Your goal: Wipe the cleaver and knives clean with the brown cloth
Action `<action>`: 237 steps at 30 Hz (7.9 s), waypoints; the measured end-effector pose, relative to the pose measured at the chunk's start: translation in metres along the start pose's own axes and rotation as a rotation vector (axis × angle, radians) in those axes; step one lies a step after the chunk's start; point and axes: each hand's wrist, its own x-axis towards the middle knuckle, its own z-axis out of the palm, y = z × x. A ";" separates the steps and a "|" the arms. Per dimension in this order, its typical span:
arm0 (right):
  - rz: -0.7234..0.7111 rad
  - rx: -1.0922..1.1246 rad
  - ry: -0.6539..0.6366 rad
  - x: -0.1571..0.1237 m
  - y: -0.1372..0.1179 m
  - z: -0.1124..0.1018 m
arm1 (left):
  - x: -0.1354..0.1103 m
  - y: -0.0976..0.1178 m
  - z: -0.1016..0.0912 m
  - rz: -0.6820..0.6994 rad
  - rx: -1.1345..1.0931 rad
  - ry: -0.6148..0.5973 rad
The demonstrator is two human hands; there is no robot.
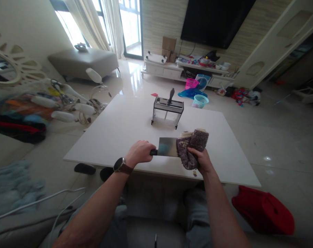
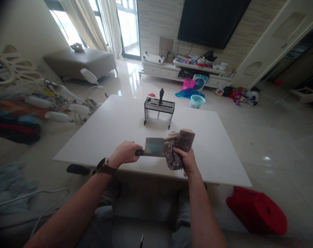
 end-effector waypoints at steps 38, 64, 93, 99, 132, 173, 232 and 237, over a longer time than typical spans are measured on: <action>0.004 -0.077 0.142 0.007 0.013 0.001 | -0.003 0.006 0.003 0.028 0.054 0.023; 0.024 0.183 0.299 0.006 0.019 0.010 | -0.004 0.007 0.001 0.026 0.049 0.012; 0.026 0.368 0.197 -0.009 0.016 0.038 | 0.003 0.060 0.017 -0.158 -0.158 0.048; -0.002 0.360 0.348 -0.016 0.031 0.058 | 0.008 0.087 0.030 -0.116 -0.254 0.028; -0.115 0.181 0.411 -0.012 0.018 0.050 | 0.019 0.079 0.026 -0.133 -0.213 0.096; -0.058 0.132 0.360 -0.019 0.018 0.042 | 0.026 0.080 0.026 -0.121 -0.209 0.090; 0.085 0.318 0.323 -0.020 0.031 0.050 | 0.020 0.087 0.028 -0.102 -0.253 0.008; 0.096 0.337 0.325 -0.021 0.030 0.050 | 0.020 0.086 0.032 -0.086 -0.242 0.027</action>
